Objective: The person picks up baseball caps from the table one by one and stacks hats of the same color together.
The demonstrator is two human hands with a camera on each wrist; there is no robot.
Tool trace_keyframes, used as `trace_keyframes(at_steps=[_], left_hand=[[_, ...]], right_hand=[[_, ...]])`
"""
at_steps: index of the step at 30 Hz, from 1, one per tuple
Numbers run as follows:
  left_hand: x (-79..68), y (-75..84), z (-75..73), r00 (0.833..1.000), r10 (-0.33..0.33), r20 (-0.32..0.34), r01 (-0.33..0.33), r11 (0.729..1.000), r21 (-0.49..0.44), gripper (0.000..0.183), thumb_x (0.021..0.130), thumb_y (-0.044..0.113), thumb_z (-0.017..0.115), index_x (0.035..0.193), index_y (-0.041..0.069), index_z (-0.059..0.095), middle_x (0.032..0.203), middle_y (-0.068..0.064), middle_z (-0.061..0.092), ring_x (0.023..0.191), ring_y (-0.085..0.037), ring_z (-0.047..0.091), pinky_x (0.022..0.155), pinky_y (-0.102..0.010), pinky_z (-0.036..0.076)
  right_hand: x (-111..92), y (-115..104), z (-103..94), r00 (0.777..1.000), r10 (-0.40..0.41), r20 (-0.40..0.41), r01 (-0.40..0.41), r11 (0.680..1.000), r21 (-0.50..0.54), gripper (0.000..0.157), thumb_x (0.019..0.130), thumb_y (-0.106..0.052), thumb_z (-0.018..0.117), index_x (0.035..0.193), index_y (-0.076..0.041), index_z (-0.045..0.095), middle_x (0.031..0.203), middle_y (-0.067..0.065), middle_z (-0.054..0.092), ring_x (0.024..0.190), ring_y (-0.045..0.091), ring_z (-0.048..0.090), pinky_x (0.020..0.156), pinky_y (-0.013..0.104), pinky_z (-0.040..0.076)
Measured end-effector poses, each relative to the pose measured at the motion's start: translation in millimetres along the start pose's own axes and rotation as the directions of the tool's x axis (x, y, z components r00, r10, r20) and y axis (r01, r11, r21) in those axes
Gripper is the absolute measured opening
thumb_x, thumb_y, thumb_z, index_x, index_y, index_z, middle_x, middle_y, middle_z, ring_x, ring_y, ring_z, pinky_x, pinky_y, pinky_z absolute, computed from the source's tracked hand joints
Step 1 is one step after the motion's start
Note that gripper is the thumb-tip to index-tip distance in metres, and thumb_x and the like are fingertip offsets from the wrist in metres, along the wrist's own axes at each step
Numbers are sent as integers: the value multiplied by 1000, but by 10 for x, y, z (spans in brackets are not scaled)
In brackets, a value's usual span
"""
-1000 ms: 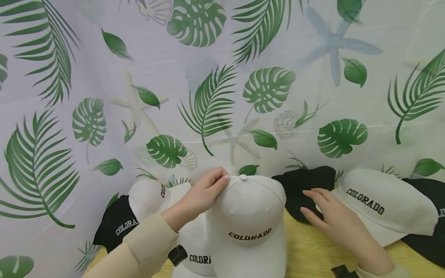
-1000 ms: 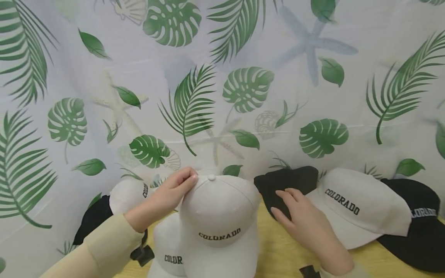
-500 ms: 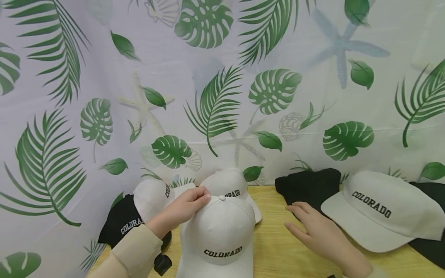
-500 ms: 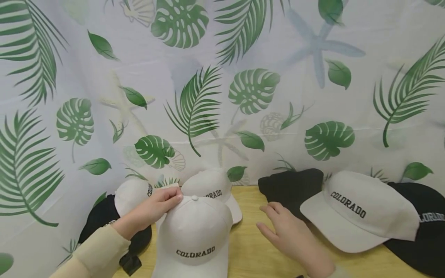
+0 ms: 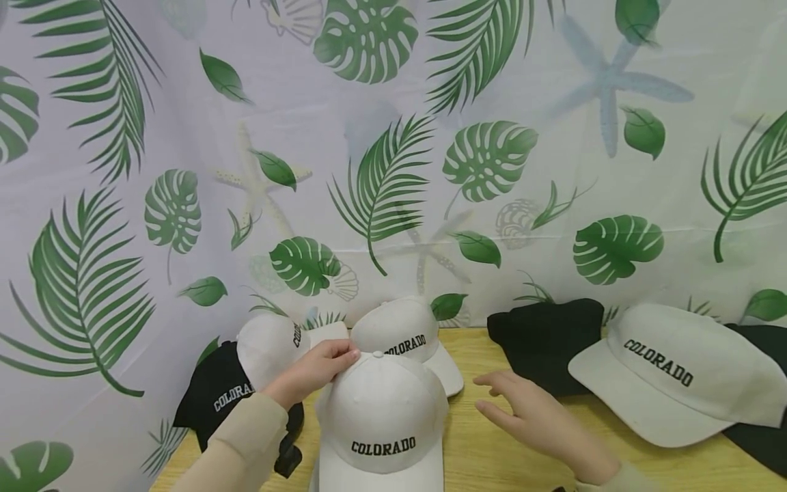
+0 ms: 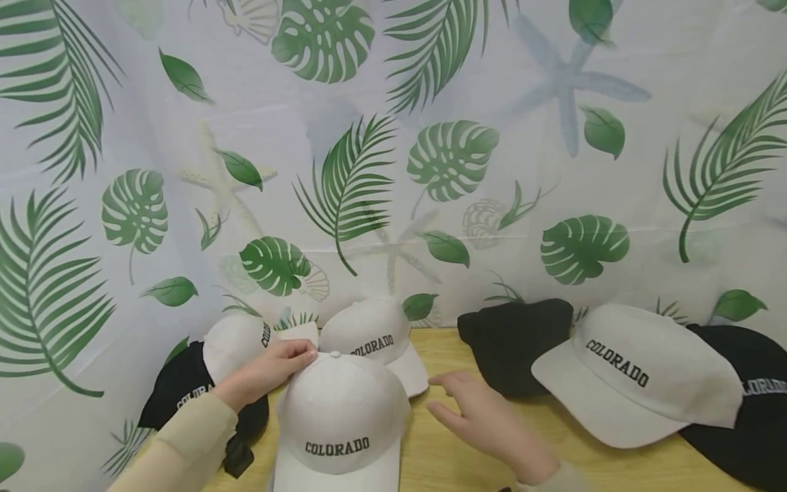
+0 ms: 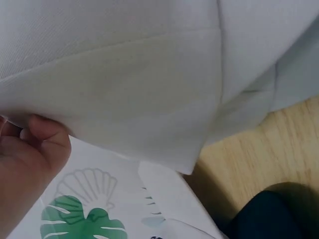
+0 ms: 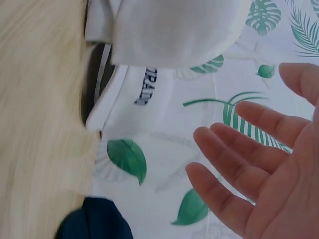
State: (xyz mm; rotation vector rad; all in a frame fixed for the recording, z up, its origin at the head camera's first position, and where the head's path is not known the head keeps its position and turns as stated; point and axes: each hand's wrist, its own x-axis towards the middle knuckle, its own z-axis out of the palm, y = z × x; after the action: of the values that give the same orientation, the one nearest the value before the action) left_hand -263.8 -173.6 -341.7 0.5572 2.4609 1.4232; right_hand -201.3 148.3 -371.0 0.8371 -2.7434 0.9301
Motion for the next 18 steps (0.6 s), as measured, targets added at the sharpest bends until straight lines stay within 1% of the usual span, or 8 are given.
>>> trace_keyframes(at_steps=[4,6,9,12,14,16,18], left_hand=[[44,-109,0,1000,-22,1,22,1000,0,22,93,19,46,84,2,55,68,1,45,62,-11,41,58,-26,36],[71,-156,1,1000,-24,-6,24,1000,5,22,93,19,46,84,2,56,69,0,47,63,-11,43,59,-27,37],[115,-213,5,999,-25,-22,26,999,30,22,93,19,46,82,3,56,68,0,46,63,-12,42,59,-27,36],[146,-254,8,999,-32,-33,34,998,47,22,93,18,46,80,3,56,68,0,45,63,-13,42,59,-28,36],[157,-296,10,999,-39,-31,40,998,46,23,93,21,46,81,4,55,69,0,46,65,-13,43,61,-28,36],[153,-331,7,998,-58,-31,59,997,49,26,94,25,45,81,4,54,72,-1,47,68,-14,44,63,-29,37],[140,-376,-9,997,-70,-29,71,996,44,30,94,30,43,84,5,54,77,-1,49,74,-14,46,68,-32,39]], right_hand=[[117,-22,100,999,-44,11,42,994,100,38,90,-36,48,111,-5,55,111,9,55,92,24,55,71,36,46],[197,-38,148,999,-50,14,47,986,162,35,92,-32,47,111,-3,55,110,10,56,93,25,55,72,35,46],[324,-59,250,999,-36,11,32,960,279,31,94,-22,45,111,1,54,109,12,56,96,27,53,75,35,46],[434,-81,392,999,35,0,-32,922,385,28,94,-15,44,112,4,52,110,14,54,101,29,51,81,39,43],[487,-94,491,995,94,-12,-79,894,442,27,93,-12,45,113,5,51,111,16,53,104,31,49,85,43,40],[519,-111,567,986,167,-14,-141,869,474,28,92,-13,47,113,4,51,113,16,53,106,31,48,87,45,37],[543,-116,612,975,222,-5,-189,842,505,27,91,-13,48,112,4,51,112,15,54,105,30,48,88,45,37]])
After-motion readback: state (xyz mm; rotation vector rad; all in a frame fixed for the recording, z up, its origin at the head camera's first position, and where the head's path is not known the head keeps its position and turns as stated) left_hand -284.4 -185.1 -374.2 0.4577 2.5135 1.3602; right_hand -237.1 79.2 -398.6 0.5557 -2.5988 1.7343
